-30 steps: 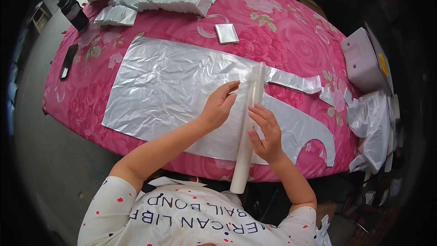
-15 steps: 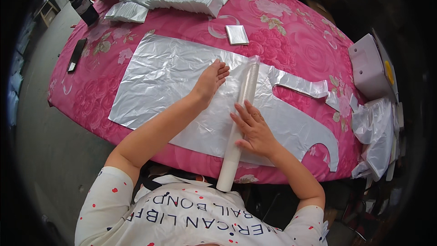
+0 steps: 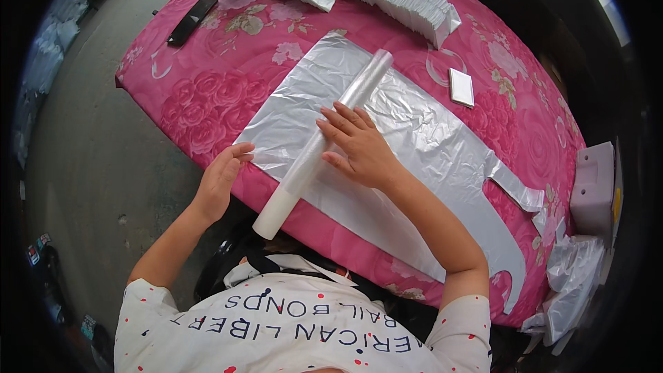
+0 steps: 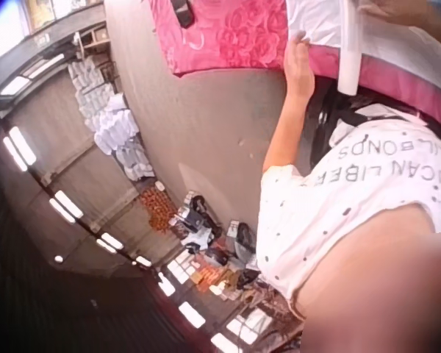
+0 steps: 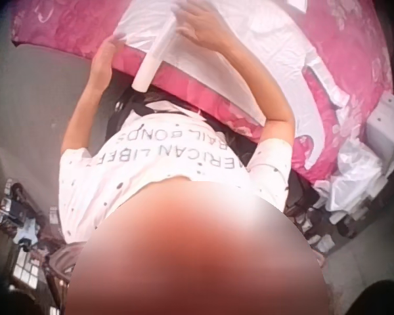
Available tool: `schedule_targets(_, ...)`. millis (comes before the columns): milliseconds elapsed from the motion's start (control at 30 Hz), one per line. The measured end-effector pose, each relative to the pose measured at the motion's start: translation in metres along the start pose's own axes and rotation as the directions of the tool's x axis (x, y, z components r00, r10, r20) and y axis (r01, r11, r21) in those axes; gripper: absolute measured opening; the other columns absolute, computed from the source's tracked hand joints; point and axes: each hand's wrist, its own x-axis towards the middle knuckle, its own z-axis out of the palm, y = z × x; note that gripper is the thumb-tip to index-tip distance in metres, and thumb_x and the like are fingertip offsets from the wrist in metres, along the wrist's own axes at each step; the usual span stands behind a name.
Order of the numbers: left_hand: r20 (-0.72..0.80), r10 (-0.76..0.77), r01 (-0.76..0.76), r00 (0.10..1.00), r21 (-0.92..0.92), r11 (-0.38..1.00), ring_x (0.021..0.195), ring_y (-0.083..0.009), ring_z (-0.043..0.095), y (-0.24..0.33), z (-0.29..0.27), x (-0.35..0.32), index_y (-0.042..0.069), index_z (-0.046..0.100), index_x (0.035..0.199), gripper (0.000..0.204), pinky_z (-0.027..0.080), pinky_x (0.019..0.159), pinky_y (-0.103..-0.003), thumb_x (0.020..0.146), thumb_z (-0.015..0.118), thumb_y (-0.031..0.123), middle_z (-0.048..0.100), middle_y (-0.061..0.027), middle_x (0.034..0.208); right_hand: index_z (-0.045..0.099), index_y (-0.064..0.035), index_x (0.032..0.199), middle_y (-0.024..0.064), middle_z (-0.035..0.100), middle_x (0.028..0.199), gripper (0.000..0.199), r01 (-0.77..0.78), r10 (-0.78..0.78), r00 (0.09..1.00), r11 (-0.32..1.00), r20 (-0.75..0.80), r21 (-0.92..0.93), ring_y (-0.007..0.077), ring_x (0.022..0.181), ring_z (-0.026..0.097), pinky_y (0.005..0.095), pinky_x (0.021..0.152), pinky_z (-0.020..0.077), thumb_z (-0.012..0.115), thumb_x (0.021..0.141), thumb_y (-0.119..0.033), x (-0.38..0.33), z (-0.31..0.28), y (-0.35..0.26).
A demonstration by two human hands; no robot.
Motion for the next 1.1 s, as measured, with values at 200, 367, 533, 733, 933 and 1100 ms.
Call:
schedule_targets(200, -0.019, 0.214, -0.091, 0.977, 0.867, 0.491, 0.104, -0.0352, 0.049, 0.013, 0.026, -0.029, -0.006, 0.034, 0.128, 0.069, 0.039, 0.092, -0.04, 0.078, 0.066, 0.027, 0.046, -0.0218, 0.118, 0.043, -0.0031, 0.13, 0.0177, 0.036, 0.139, 0.055, -0.137, 0.14, 0.989, 0.99, 0.048, -0.044, 0.0327, 0.133, 0.025, 0.047, 0.11, 0.0142, 0.051, 0.086, -0.035, 0.086, 0.057, -0.017)
schedule_targets(367, -0.158, 0.013, 0.106, 0.987, 0.716, 0.69, 0.098, -0.0375, 0.053, 0.009, 0.022, -0.018, -0.004, 0.036, 0.128, 0.075, 0.043, 0.088, -0.038, 0.067, 0.075, 0.018, 0.053, -0.0212, 0.11, 0.013, 0.0038, 0.14, 0.0319, 0.013, 0.142, 0.079, -0.492, 0.528, 0.773, 0.849, -0.351, 0.192, 0.0384, 0.136, 0.008, 0.046, 0.11, 0.0108, 0.058, 0.08, -0.021, 0.112, 0.092, -0.043)
schedule_targets(533, 0.224, -0.346, 0.405, 0.911, -0.324, 0.855, 0.083, -0.0215, 0.062, 0.013, 0.032, -0.023, -0.001, 0.041, 0.126, 0.064, 0.051, 0.074, -0.031, 0.073, 0.072, 0.017, 0.06, -0.0159, 0.101, 0.026, 0.0011, 0.133, 0.0189, 0.046, 0.116, 0.067, -0.173, 0.833, 0.553, 0.088, 0.023, 0.981, 0.0257, 0.103, 0.051, 0.0388, 0.09, 0.0429, 0.062, 0.079, -0.016, 0.097, 0.078, -0.04)
schedule_targets(733, 0.569, -0.217, 0.541, 0.793, -0.495, 0.68, 0.077, -0.0145, 0.06, 0.037, 0.058, -0.01, -0.001, 0.047, 0.117, 0.054, 0.051, 0.068, -0.027, 0.073, 0.071, 0.02, 0.059, -0.0095, 0.092, 0.037, -0.0012, 0.119, 0.0072, 0.055, 0.086, 0.052, 0.016, 0.647, 0.728, -0.347, 0.227, 0.938, 0.0146, 0.077, 0.057, 0.0305, 0.071, 0.0516, 0.066, 0.079, -0.018, 0.065, -0.015, -0.052)
schedule_targets(933, 0.57, -0.331, 0.552, 0.752, -0.271, 0.789, 0.069, -0.0119, 0.056, 0.048, 0.09, -0.005, 0.0, 0.052, 0.109, 0.044, 0.046, 0.064, -0.027, 0.073, 0.071, 0.017, 0.056, -0.0036, 0.077, 0.033, 0.0006, 0.121, 0.0065, 0.054, 0.083, 0.058, 0.05, 0.758, 0.637, -0.226, 0.143, 0.973, 0.0137, 0.074, 0.057, 0.0296, 0.069, 0.0514, 0.067, 0.077, -0.018, 0.024, -0.034, -0.055)
schedule_targets(1100, 0.717, -0.301, 0.635, 0.629, -0.251, 0.73, 0.073, -0.0127, 0.057, 0.026, 0.097, -0.008, -0.002, 0.049, 0.116, 0.051, 0.048, 0.067, -0.028, 0.075, 0.069, 0.02, 0.057, -0.0062, 0.082, 0.034, -0.0004, 0.12, 0.0062, 0.053, 0.084, 0.055, 0.09, 0.806, 0.573, -0.246, 0.152, 0.965, 0.0132, 0.073, 0.056, 0.0289, 0.068, 0.0516, 0.067, 0.079, -0.017, -0.008, -0.03, -0.067)
